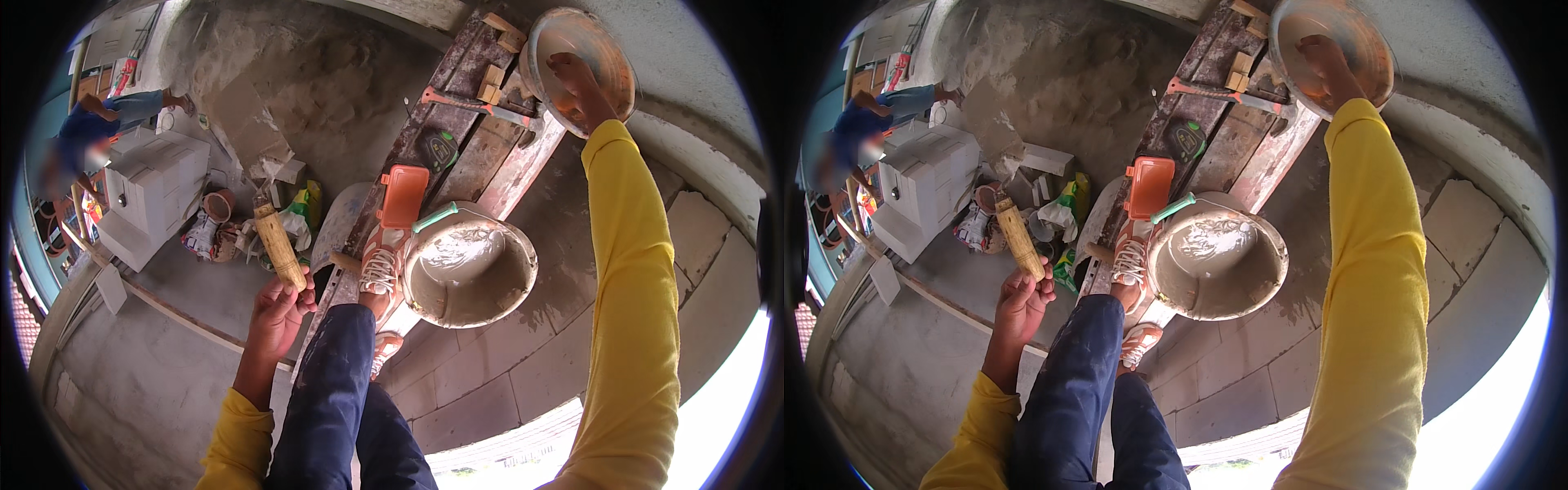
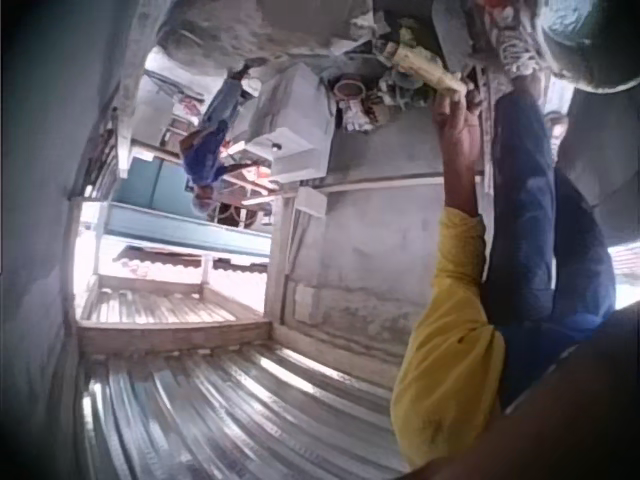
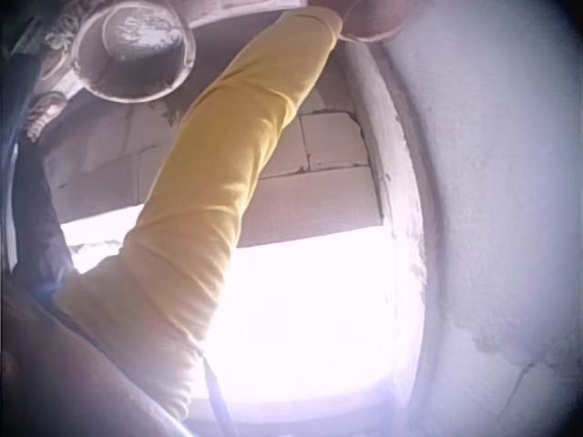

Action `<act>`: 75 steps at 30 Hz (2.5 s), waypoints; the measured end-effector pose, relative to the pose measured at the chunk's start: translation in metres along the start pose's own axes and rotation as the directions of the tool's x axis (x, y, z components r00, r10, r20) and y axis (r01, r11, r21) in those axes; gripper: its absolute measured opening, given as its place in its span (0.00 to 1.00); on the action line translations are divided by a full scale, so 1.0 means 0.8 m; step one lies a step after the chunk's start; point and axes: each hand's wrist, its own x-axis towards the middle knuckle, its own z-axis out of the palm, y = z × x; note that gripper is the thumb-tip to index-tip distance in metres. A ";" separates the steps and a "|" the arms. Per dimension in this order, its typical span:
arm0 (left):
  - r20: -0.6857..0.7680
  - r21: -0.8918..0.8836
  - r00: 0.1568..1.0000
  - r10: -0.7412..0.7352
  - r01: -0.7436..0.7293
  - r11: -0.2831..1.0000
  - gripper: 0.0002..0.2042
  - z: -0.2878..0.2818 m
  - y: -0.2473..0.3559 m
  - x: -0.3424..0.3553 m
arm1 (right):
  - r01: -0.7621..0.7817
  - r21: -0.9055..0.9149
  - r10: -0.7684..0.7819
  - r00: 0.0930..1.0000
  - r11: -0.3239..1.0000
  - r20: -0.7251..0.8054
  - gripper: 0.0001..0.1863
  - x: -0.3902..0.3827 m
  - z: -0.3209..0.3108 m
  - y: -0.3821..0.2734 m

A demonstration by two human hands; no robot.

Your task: The person applies mortar to a white tile using a trowel, places it on a curved wall, and taps it into position with a hammer. The person repeats this process for additional tiles along the wall.

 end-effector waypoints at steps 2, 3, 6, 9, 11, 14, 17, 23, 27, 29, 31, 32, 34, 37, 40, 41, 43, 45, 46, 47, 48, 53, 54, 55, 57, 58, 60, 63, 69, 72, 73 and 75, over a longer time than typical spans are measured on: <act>-0.113 0.034 0.994 0.003 0.001 0.999 0.23 -0.016 0.001 -0.009 | -0.095 -0.378 0.022 0.981 0.921 -0.193 0.19 0.012 0.045 -0.039; -0.121 0.039 0.993 -0.001 0.006 0.999 0.23 -0.021 0.000 -0.004 | 0.045 -0.675 -0.072 0.997 0.737 -0.012 0.19 0.029 0.043 -0.023; -0.132 0.023 0.991 -0.013 0.017 1.000 0.22 -0.039 -0.002 0.001 | 0.286 -0.869 -0.115 0.958 0.404 0.262 0.21 0.065 0.042 0.015; -0.130 -0.008 0.991 -0.026 0.025 1.000 0.20 -0.046 0.000 0.002 | 0.037 -0.478 -0.091 0.992 0.877 -0.090 0.24 0.038 0.044 0.018; -0.189 -0.025 0.981 -0.037 0.033 0.999 0.20 -0.045 -0.001 -0.018 | -0.020 -0.390 -0.046 0.986 0.920 -0.159 0.25 -0.014 0.031 -0.047; -0.121 -0.046 0.990 -0.071 0.066 0.997 0.19 -0.041 0.010 -0.024 | 0.405 -0.096 -0.416 0.886 0.909 -0.202 0.19 -0.046 -0.051 -0.019; -0.176 -0.049 0.983 -0.055 0.047 0.998 0.20 -0.044 0.007 -0.066 | 0.204 0.288 -0.217 0.976 0.936 0.016 0.22 -0.103 -0.089 -0.104; -0.107 0.019 0.989 -0.106 0.109 0.994 0.19 -0.017 0.005 -0.077 | 0.385 -0.387 -0.521 0.776 0.838 -0.356 0.21 -0.176 -0.115 -0.059; -0.136 0.032 0.986 -0.100 0.105 0.994 0.19 0.006 -0.021 -0.130 | 0.043 -0.033 -0.051 0.956 0.999 -0.290 0.23 -0.358 -0.139 -0.162; -0.031 0.071 0.993 -0.116 0.118 0.991 0.19 0.022 -0.034 -0.147 | 0.222 0.605 -0.235 0.970 0.765 -0.060 0.25 -0.467 -0.193 -0.112; 0.028 0.145 0.989 -0.145 0.140 0.980 0.17 0.046 -0.044 -0.167 | 0.126 0.825 -0.178 0.983 0.550 -0.031 0.27 -0.543 -0.197 -0.075; 0.030 0.171 0.989 -0.143 0.136 0.976 0.16 0.052 -0.054 -0.184 | 0.052 0.802 0.017 0.997 0.595 -0.077 0.29 -0.575 -0.168 -0.066; 0.067 0.219 0.985 -0.160 0.142 0.965 0.16 0.057 -0.080 -0.223 | 0.026 0.521 0.031 0.994 0.853 -0.100 0.32 -0.667 -0.127 -0.056; 0.123 0.281 0.973 -0.193 0.152 0.947 0.17 0.076 -0.113 -0.280 | -0.055 0.423 0.073 0.997 0.905 -0.027 0.35 -0.810 -0.050 -0.075; 0.196 0.353 0.950 -0.245 0.164 0.921 0.15 0.103 -0.153 -0.340 | -0.238 0.684 0.039 0.955 0.690 0.293 0.35 -0.966 0.008 -0.095; 0.221 0.406 0.937 -0.271 0.164 0.899 0.15 0.108 -0.161 -0.363 | -0.240 0.729 0.003 0.951 0.641 0.310 0.35 -1.007 0.018 -0.099; 0.362 0.423 0.902 -0.234 0.065 0.904 0.17 0.119 -0.191 -0.403 | -0.240 0.813 -0.063 0.945 0.530 0.320 0.34 -1.068 0.032 -0.102; 0.358 0.568 0.881 -0.310 0.058 0.821 0.19 0.121 -0.214 -0.440 | -0.171 0.863 -0.088 0.967 0.476 0.240 0.34 -1.112 0.049 -0.106; 0.384 0.609 0.864 -0.324 0.026 0.792 0.19 0.114 -0.223 -0.449 | -0.264 0.880 -0.020 0.955 0.395 0.295 0.30 -1.129 0.051 -0.104; 0.410 0.647 0.847 -0.338 -0.008 0.762 0.20 0.105 -0.233 -0.456 | -0.280 0.878 0.016 0.955 0.387 0.297 0.28 -1.144 0.054 -0.099; 0.433 0.682 0.827 -0.359 -0.040 0.730 0.20 0.095 -0.240 -0.465 | -0.301 0.876 0.058 0.952 0.378 0.302 0.25 -1.162 0.060 -0.090; 0.463 0.808 0.876 -0.135 -0.355 0.471 0.25 0.013 -0.260 -0.493 | -0.445 0.869 0.272 0.882 0.216 0.385 0.13 -1.232 0.109 -0.050; 0.402 0.842 0.912 -0.080 -0.334 0.423 0.25 -0.010 -0.268 -0.492 | -0.475 0.844 0.337 0.860 0.248 0.384 0.13 -1.240 0.120 -0.045; 0.320 0.881 0.945 -0.059 -0.274 0.386 0.25 -0.032 -0.269 -0.496 | -0.497 0.810 0.364 0.850 0.310 0.382 0.13 -1.250 0.133 -0.034; 0.127 0.937 0.991 -0.043 -0.105 0.334 0.26 -0.075 -0.270 -0.503 | -0.542 0.725 0.418 0.828 0.424 0.375 0.15 -1.264 0.164 -0.010; 0.016 0.951 0.999 -0.048 -0.001 0.310 0.27 -0.096 -0.267 -0.508 | -0.530 0.688 0.421 0.840 0.496 0.344 0.18 -1.265 0.177 -0.009; 0.023 0.997 0.999 -0.022 -0.021 0.075 0.30 -0.138 -0.264 -0.532 | -0.554 0.607 0.439 0.830 0.570 0.345 0.19 -1.260 0.199 -0.011; 0.038 0.990 0.999 0.003 -0.037 -0.135 0.33 -0.173 -0.268 -0.579 | -0.564 0.527 0.458 0.825 0.636 0.330 0.21 -1.220 0.232 -0.025; 0.017 0.991 1.000 0.026 -0.013 -0.135 0.32 -0.183 -0.303 -0.602 | -0.419 0.188 0.349 0.882 0.888 0.315 0.28 -1.053 0.316 -0.016; -0.047 0.991 0.998 0.030 0.050 -0.121 0.29 -0.187 -0.314 -0.600 | -0.346 -0.101 0.360 0.882 0.933 0.305 0.32 -0.990 0.346 -0.013; -0.048 0.992 0.998 0.038 0.052 -0.112 0.29 -0.191 -0.316 -0.601 | -0.327 -0.149 0.358 0.881 0.933 0.308 0.32 -0.975 0.354 -0.015; -0.042 0.995 0.997 0.066 0.048 -0.089 0.27 -0.198 -0.322 -0.603 | -0.342 -0.181 0.384 0.870 0.922 0.311 0.31 -0.956 0.367 -0.014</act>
